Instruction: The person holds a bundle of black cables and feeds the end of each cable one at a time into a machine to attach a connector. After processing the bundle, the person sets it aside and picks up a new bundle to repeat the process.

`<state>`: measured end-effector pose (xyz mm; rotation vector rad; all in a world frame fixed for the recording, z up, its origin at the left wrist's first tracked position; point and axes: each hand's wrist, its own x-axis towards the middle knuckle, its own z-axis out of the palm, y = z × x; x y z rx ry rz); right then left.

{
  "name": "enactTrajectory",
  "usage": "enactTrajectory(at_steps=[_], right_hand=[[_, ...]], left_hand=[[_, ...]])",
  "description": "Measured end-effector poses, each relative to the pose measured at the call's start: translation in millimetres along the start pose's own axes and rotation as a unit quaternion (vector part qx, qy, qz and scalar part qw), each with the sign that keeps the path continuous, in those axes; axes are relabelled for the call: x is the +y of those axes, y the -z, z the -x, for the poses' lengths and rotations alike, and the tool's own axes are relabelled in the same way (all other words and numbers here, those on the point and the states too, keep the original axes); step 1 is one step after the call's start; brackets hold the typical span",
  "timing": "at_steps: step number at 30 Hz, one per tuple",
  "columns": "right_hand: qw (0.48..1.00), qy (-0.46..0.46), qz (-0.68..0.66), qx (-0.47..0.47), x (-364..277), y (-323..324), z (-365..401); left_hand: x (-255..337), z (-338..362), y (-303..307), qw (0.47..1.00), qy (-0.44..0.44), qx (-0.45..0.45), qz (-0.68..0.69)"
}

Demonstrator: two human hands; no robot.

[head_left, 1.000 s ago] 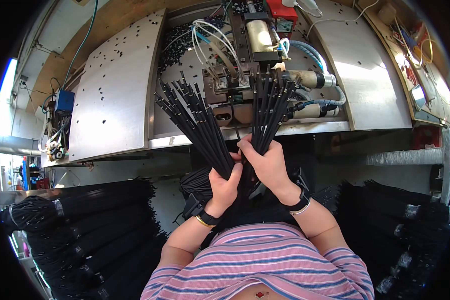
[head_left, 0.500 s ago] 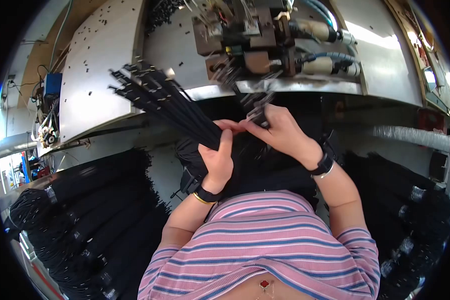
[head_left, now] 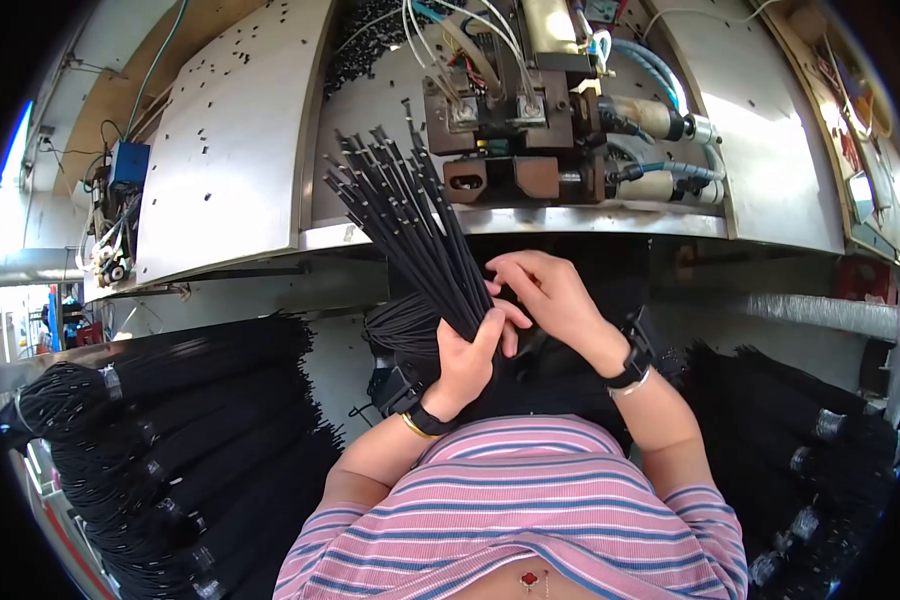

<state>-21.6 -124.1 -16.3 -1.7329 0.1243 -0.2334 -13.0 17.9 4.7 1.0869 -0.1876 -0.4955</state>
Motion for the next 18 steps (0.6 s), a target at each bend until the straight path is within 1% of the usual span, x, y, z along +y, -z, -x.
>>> enactTrajectory(at_steps=[1, 3, 4, 6, 9, 12, 13, 16, 18], right_hand=[[1.000, 0.004, 0.004, 0.000, -16.1, 2.9, 0.8], [0.990, -0.061, -0.123, -0.025, -47.7, 7.6, 3.9], [0.978, -0.093, -0.185, -0.038, -53.7, 9.2, 5.7], [0.979, -0.089, -0.181, -0.036, -52.0, 9.5, 9.4], [0.979, -0.087, -0.180, -0.037, -45.1, 5.4, 14.1], [0.982, -0.038, -0.179, 0.035, -39.0, 2.4, 21.4], [0.983, -0.035, -0.177, 0.035, -37.0, 2.5, 22.8], [0.966, -0.052, -0.244, 0.064, -33.0, 3.4, 24.3], [0.965, -0.062, -0.244, 0.074, -34.0, 3.9, 22.0]], left_hand=[[-5.1, 1.6, -0.5, 1.000, 0.007, -0.002, 0.004], [-12.2, 5.4, 0.3, 1.000, 0.012, -0.006, 0.009], [-15.0, 5.8, 0.3, 1.000, 0.008, -0.010, -0.014], [-20.0, 7.0, 1.0, 0.998, -0.002, -0.014, -0.060], [-24.4, 9.7, -3.2, 0.999, -0.015, 0.006, -0.041], [-25.9, 11.3, -5.8, 0.999, -0.020, 0.020, -0.033], [-26.3, 11.2, -6.3, 0.999, -0.018, 0.024, -0.035], [-29.5, 10.7, -5.7, 0.999, -0.016, 0.020, -0.031], [-31.0, 9.5, -5.1, 1.000, -0.014, 0.012, -0.025]])
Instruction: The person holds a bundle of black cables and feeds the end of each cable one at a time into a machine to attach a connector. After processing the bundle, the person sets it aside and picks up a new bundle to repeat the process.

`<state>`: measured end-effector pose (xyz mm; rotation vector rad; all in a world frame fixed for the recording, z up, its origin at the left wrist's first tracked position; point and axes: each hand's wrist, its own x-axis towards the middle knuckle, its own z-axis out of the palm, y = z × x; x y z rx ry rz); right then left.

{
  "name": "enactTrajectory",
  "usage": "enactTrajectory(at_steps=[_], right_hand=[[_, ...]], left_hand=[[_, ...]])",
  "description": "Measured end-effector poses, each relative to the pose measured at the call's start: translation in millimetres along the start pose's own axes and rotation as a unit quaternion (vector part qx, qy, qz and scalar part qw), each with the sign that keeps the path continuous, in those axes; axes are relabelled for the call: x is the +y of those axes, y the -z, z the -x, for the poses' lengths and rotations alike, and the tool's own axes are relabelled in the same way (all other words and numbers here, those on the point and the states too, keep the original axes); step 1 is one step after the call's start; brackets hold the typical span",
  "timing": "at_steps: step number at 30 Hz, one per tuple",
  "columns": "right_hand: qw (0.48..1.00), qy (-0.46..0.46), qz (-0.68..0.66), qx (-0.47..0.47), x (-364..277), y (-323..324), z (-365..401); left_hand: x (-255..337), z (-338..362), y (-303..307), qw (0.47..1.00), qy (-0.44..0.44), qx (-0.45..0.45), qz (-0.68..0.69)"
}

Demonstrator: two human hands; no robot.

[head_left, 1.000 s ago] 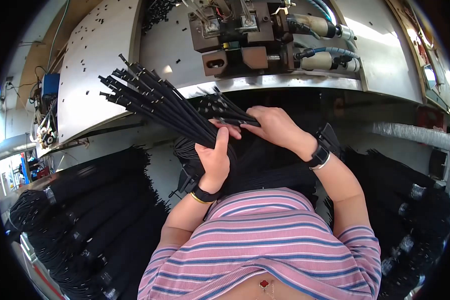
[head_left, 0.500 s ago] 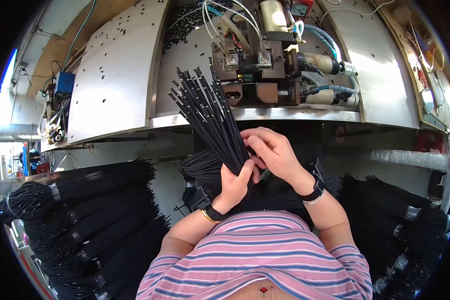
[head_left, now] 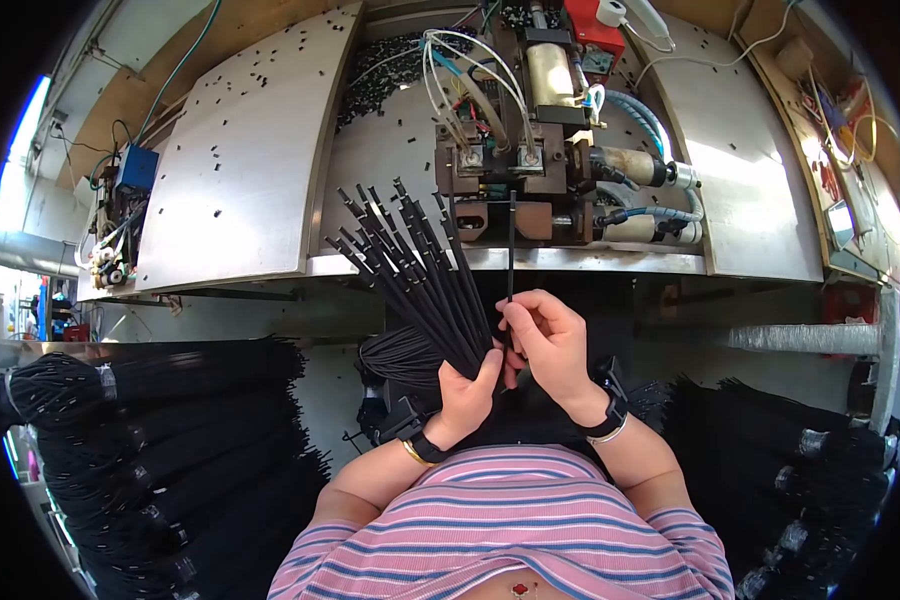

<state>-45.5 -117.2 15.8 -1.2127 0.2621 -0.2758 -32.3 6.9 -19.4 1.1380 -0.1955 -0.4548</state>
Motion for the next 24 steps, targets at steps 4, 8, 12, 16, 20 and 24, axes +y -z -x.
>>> enactTrajectory(at_steps=[4, 8, 12, 16, 20, 24], right_hand=[[0.999, -0.025, -0.017, 0.025, -4.9, -7.1, -8.8], [0.997, -0.051, -0.058, 0.026, -12.3, -12.6, -22.8], [0.993, -0.081, -0.085, 0.018, -14.9, -15.2, -29.7], [0.992, -0.091, -0.086, 0.019, -16.9, -18.5, -30.9], [0.992, -0.086, -0.091, 0.017, -14.7, -19.7, -32.3], [0.993, -0.088, -0.082, -0.001, -13.4, -18.0, -32.7]], left_hand=[[3.9, -5.7, -0.9, 1.000, -0.022, 0.010, -0.018], [14.8, -19.3, 4.6, 0.997, -0.050, -0.006, -0.065], [19.2, -24.8, 4.4, 0.996, -0.059, 0.007, -0.061], [21.4, -24.9, 5.6, 0.998, -0.053, 0.002, -0.030], [22.7, -25.6, 4.7, 0.997, -0.050, 0.011, -0.052], [20.9, -24.7, 6.1, 0.997, -0.049, 0.008, -0.056]])
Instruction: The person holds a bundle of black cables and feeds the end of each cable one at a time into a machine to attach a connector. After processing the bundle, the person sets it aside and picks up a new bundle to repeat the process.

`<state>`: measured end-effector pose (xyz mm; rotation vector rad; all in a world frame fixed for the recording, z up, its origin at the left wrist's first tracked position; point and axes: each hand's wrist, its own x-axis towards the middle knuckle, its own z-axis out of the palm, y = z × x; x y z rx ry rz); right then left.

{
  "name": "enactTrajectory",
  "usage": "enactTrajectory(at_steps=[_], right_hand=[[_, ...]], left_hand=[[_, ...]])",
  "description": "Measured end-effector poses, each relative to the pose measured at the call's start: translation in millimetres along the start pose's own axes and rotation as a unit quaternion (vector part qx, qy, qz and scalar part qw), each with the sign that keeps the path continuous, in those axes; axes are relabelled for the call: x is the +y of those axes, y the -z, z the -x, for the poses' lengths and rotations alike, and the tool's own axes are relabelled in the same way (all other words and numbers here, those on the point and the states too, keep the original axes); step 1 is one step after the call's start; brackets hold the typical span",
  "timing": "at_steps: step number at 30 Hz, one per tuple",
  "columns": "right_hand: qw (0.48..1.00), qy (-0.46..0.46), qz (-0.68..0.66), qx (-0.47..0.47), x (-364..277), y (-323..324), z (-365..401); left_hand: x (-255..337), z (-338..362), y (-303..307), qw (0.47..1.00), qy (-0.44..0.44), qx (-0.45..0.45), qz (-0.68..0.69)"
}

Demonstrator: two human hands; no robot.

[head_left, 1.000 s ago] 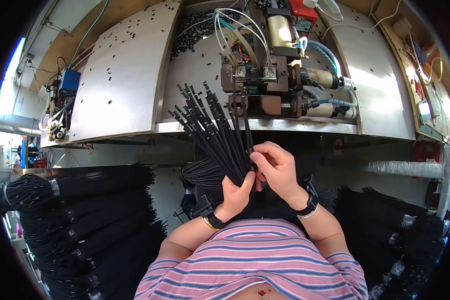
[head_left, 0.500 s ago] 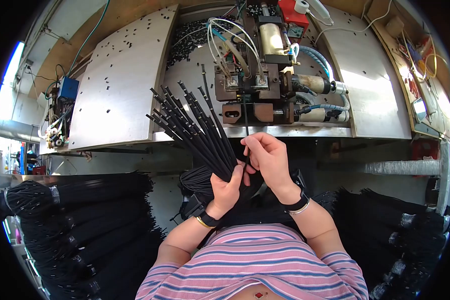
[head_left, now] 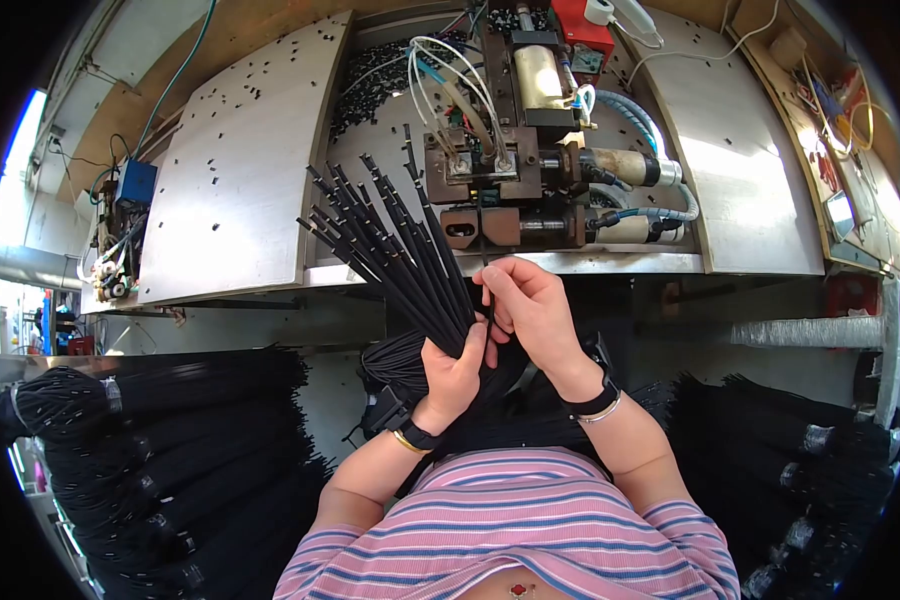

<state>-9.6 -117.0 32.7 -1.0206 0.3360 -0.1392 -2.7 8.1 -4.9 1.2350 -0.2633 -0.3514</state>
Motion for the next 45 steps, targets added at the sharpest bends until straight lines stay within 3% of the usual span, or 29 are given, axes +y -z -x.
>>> enactTrajectory(at_steps=[7, 10, 15, 31, 39, 42, 45], right_hand=[[0.994, -0.034, 0.095, -0.047, -7.9, -1.3, 5.2], [0.993, 0.042, 0.111, -0.020, 0.5, 1.6, 19.3], [0.996, 0.056, 0.040, 0.052, 4.0, -4.0, 24.9], [0.999, 0.015, 0.051, 0.012, 11.6, -1.1, 8.2], [0.994, -0.041, 0.080, -0.061, -1.5, 0.8, 15.6], [0.988, 0.061, 0.140, -0.012, 7.4, 2.9, 24.9], [0.988, 0.047, 0.148, -0.002, 7.5, 6.6, 30.0]], left_hand=[[-9.1, 4.9, -0.6, 1.000, -0.001, 0.009, 0.025], [-13.4, 11.6, -1.5, 0.999, -0.001, 0.022, 0.030], [-11.4, 15.5, -3.3, 0.999, 0.004, 0.029, 0.038], [-4.0, 13.9, 5.0, 0.999, 0.021, 0.026, 0.041], [-13.2, 19.8, 4.8, 0.999, 0.017, -0.017, 0.028], [-17.6, 26.7, 3.5, 0.999, 0.027, -0.020, 0.028], [-22.1, 31.7, -0.4, 0.998, 0.034, -0.012, 0.042]])
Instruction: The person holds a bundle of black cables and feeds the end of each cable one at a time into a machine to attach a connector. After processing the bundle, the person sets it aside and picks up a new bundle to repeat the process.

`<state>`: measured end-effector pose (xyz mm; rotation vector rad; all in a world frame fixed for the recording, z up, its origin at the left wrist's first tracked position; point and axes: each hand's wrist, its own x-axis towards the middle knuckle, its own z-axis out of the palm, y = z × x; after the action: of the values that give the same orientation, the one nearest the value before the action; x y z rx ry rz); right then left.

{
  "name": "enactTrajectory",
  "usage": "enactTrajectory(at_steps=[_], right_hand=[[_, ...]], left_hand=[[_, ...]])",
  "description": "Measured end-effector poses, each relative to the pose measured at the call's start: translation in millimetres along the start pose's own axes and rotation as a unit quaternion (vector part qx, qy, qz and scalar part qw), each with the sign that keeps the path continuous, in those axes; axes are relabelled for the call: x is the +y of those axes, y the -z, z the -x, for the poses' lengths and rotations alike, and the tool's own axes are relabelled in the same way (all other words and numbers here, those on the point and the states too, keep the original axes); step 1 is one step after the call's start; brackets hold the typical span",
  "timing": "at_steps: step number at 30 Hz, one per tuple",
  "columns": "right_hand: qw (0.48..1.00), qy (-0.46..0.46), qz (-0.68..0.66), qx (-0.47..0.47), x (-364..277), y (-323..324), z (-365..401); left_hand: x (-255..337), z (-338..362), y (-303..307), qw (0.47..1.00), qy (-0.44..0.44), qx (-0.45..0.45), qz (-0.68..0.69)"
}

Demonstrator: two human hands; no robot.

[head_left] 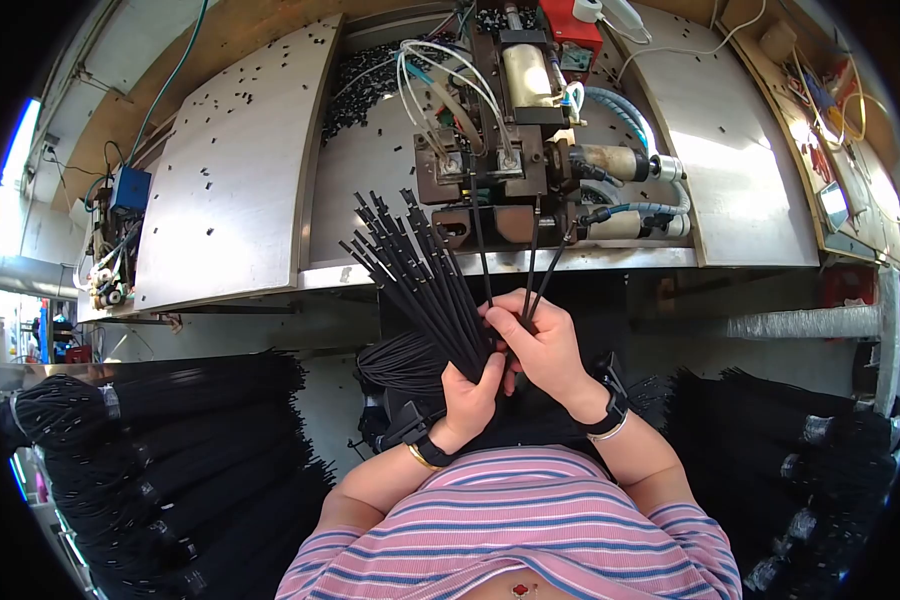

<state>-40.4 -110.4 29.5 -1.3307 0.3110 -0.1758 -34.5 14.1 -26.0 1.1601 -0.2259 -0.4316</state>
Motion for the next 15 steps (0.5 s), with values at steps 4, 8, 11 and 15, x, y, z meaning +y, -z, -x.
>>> enactTrajectory(at_steps=[4, 8, 11, 15], right_hand=[[1.000, -0.019, -0.004, 0.004, -5.1, 2.5, -0.1], [1.000, -0.018, -0.008, 0.005, -4.1, 2.5, 0.0], [1.000, -0.013, -0.010, 0.006, -2.3, 2.5, 1.0], [1.000, -0.019, -0.020, 0.007, -3.8, 3.9, 0.8]], left_hand=[[5.9, 1.4, -7.3, 1.000, 0.002, 0.011, -0.008], [7.2, 1.5, -6.5, 1.000, 0.007, 0.003, 0.001], [9.6, 2.3, -8.5, 1.000, -0.005, 0.003, -0.020], [9.0, 1.8, -10.0, 1.000, 0.001, 0.001, -0.003]])
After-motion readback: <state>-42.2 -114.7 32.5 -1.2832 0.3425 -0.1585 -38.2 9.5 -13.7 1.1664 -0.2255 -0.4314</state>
